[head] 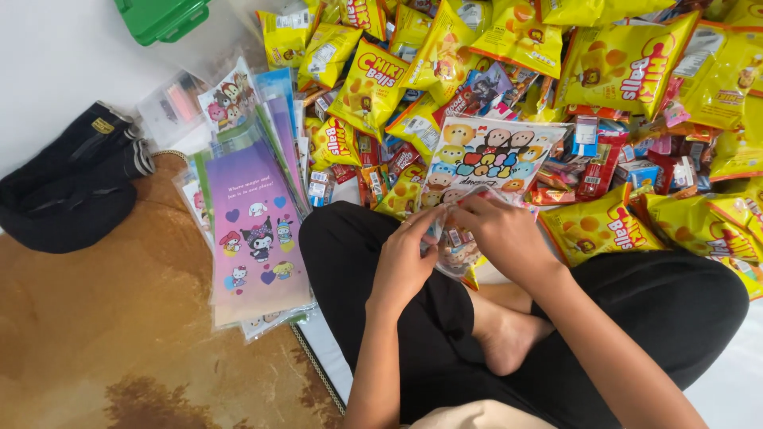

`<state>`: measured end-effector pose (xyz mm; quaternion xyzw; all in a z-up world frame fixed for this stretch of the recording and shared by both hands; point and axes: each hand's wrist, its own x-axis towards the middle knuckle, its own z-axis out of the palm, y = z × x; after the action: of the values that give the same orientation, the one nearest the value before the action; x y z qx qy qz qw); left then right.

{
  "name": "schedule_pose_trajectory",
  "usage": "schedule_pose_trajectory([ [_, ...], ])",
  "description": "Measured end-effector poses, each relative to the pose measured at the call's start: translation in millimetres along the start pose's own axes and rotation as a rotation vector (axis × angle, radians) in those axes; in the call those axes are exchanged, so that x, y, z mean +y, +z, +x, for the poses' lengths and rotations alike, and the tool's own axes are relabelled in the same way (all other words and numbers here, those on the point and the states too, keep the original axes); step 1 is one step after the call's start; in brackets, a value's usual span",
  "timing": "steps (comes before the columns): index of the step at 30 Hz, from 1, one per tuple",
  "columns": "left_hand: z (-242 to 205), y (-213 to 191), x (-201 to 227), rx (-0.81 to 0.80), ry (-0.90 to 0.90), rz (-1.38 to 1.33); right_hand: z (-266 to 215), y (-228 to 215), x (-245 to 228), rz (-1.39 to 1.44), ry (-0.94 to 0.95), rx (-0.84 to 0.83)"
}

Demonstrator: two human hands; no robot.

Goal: Packing stickers and small boxes into plastic bags while sitting on the floor.

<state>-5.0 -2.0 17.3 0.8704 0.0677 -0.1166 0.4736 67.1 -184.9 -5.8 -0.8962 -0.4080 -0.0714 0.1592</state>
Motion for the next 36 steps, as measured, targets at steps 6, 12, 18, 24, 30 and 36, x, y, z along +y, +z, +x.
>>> schedule_pose_trajectory([
  [6, 3, 4, 2, -0.031, -0.043, -0.034, -13, 42, 12, -0.104, 0.084, -0.140],
  [12, 4, 3, 10, -0.036, -0.038, -0.045, -10, 16, 1, -0.124, 0.126, -0.177],
  [18, 4, 3, 10, -0.021, -0.030, -0.062, -24, -46, 0, 0.028, 0.168, -0.216],
  [24, 6, 10, 4, -0.020, -0.045, -0.045, -63, -53, 31, 0.307, 0.337, -0.215],
  [30, 6, 14, 4, -0.005, -0.011, 0.018, -113, 6, 80, 0.561, 0.537, 0.043],
  [36, 6, 13, 9, -0.002, 0.014, 0.041, -145, 47, 98, 0.494, 0.721, -0.214],
])
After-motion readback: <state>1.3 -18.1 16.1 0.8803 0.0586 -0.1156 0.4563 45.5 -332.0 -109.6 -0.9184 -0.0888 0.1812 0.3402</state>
